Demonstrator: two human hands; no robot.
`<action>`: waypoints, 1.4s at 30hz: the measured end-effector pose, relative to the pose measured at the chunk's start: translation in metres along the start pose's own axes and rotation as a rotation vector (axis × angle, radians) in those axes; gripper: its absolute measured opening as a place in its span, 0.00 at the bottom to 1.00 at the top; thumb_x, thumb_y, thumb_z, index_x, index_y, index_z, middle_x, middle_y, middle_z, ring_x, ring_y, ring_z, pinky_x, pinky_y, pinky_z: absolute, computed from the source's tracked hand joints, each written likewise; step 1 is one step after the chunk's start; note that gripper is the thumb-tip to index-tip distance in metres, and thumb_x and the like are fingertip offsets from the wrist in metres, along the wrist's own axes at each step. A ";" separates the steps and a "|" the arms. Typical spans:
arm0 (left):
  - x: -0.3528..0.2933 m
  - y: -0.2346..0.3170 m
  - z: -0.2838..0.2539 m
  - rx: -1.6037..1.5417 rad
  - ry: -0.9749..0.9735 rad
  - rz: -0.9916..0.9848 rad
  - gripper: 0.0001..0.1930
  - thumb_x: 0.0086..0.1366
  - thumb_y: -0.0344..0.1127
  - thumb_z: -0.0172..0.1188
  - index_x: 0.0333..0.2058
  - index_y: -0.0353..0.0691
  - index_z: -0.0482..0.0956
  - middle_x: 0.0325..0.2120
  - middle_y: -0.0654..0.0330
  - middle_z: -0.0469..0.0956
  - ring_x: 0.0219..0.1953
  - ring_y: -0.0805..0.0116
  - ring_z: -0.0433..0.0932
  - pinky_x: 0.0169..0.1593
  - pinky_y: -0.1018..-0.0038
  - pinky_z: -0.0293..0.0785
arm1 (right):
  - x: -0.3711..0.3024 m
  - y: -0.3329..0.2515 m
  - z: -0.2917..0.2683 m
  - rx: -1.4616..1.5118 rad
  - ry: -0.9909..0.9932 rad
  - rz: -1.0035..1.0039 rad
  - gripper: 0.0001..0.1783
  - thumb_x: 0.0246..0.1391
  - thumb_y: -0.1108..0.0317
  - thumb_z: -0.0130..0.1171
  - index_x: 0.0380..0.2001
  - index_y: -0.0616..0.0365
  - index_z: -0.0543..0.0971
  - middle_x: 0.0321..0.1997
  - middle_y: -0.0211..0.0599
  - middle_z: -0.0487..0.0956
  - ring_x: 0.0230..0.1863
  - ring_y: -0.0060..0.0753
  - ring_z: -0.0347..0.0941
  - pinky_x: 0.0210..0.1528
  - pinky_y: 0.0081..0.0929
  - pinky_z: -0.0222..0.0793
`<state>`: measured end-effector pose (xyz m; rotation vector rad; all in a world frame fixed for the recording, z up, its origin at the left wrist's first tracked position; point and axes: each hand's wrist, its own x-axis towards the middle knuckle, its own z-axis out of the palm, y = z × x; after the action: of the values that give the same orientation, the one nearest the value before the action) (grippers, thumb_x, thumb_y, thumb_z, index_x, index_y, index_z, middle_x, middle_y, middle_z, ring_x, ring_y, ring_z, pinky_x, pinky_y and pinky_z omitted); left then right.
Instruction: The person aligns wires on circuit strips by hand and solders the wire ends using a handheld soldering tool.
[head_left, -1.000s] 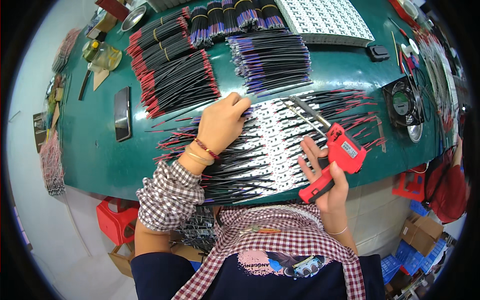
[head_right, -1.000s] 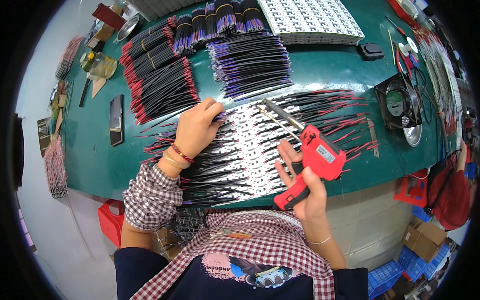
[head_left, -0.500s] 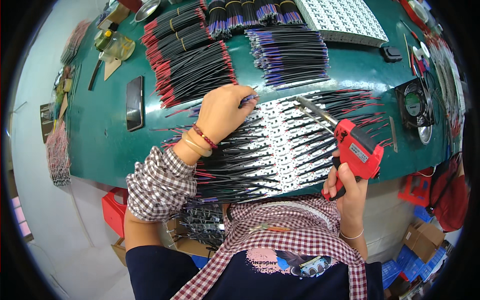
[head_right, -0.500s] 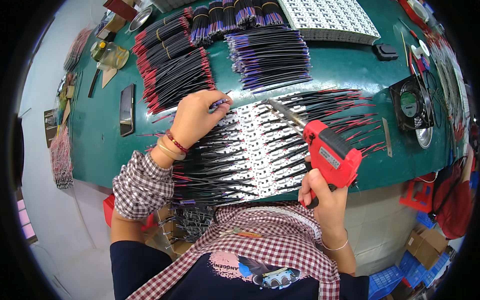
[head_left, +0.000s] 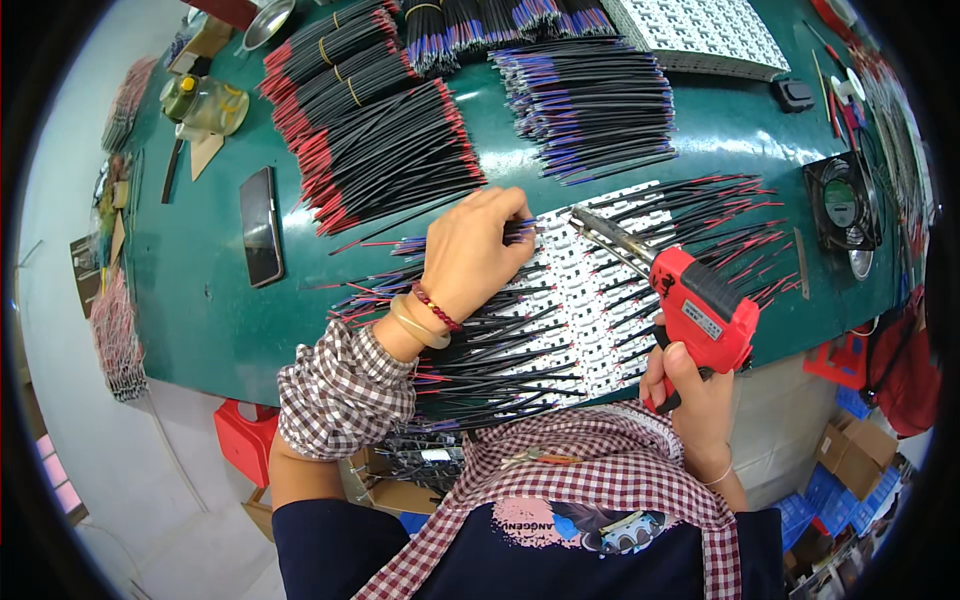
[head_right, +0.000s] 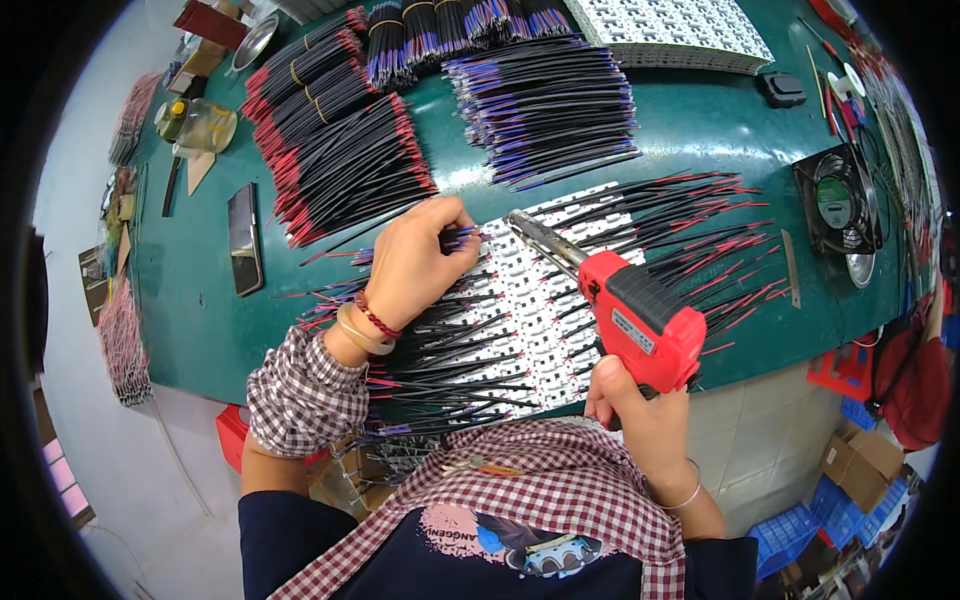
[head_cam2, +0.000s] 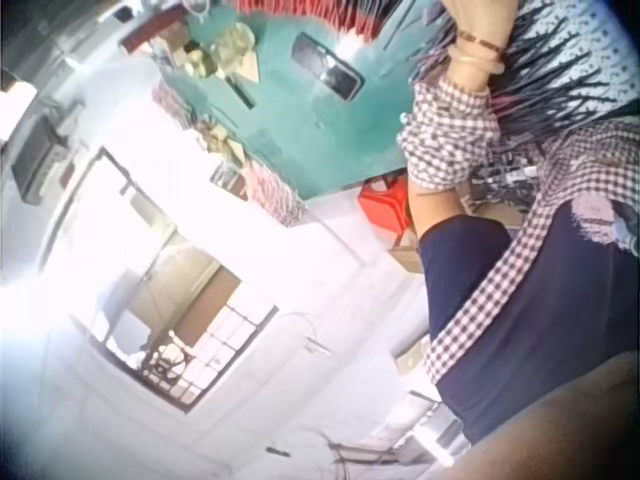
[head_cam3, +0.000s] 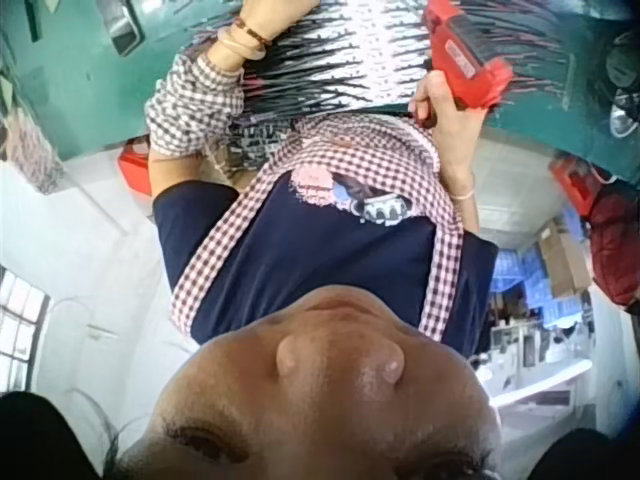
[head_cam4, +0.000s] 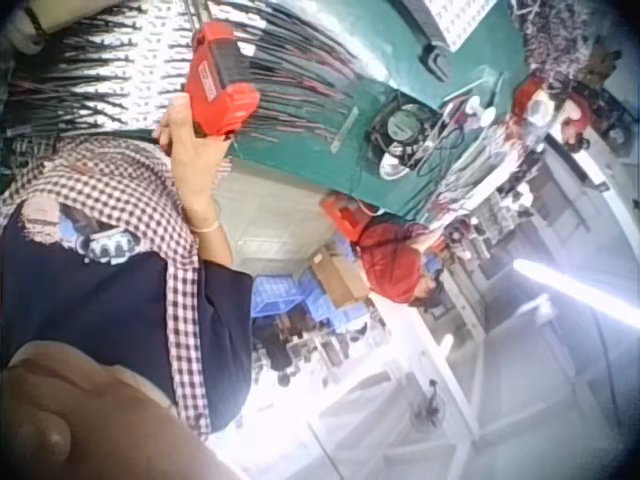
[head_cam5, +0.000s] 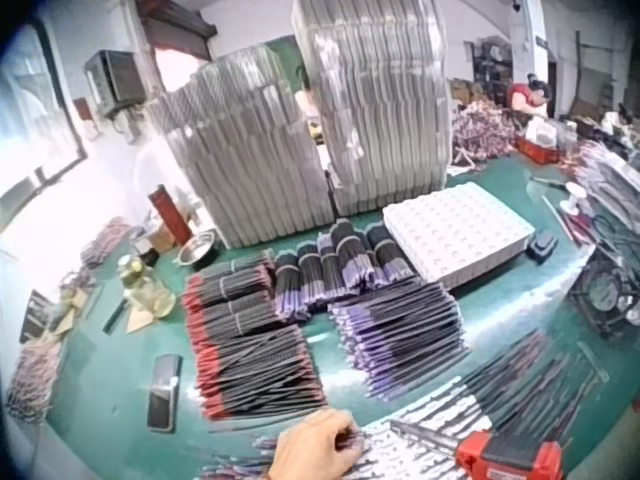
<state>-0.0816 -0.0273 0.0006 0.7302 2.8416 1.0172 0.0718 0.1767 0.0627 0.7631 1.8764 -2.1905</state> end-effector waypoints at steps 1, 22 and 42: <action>0.000 0.001 0.001 -0.031 -0.032 -0.048 0.08 0.50 0.32 0.63 0.25 0.37 0.73 0.21 0.57 0.75 0.25 0.57 0.74 0.28 0.69 0.67 | 0.000 0.002 0.001 -0.006 0.021 0.005 0.14 0.57 0.65 0.55 0.21 0.62 0.74 0.16 0.31 0.72 0.16 0.19 0.67 0.19 0.18 0.62; 0.006 0.002 0.001 -0.006 -0.084 -0.107 0.08 0.48 0.33 0.61 0.25 0.36 0.73 0.20 0.52 0.76 0.25 0.51 0.75 0.29 0.62 0.69 | -0.004 0.011 0.008 -0.141 0.002 0.063 0.13 0.59 0.70 0.50 0.42 0.69 0.67 0.17 0.33 0.70 0.15 0.19 0.63 0.19 0.19 0.61; 0.014 0.003 -0.001 0.109 -0.152 0.007 0.06 0.49 0.31 0.59 0.25 0.36 0.73 0.19 0.50 0.75 0.24 0.50 0.76 0.28 0.60 0.70 | -0.007 0.011 0.016 -0.158 0.099 0.080 0.14 0.57 0.70 0.52 0.19 0.62 0.72 0.16 0.29 0.70 0.16 0.17 0.65 0.20 0.17 0.59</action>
<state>-0.0928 -0.0198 0.0046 0.7893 2.7822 0.7765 0.0782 0.1578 0.0582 0.9137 2.0001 -1.9632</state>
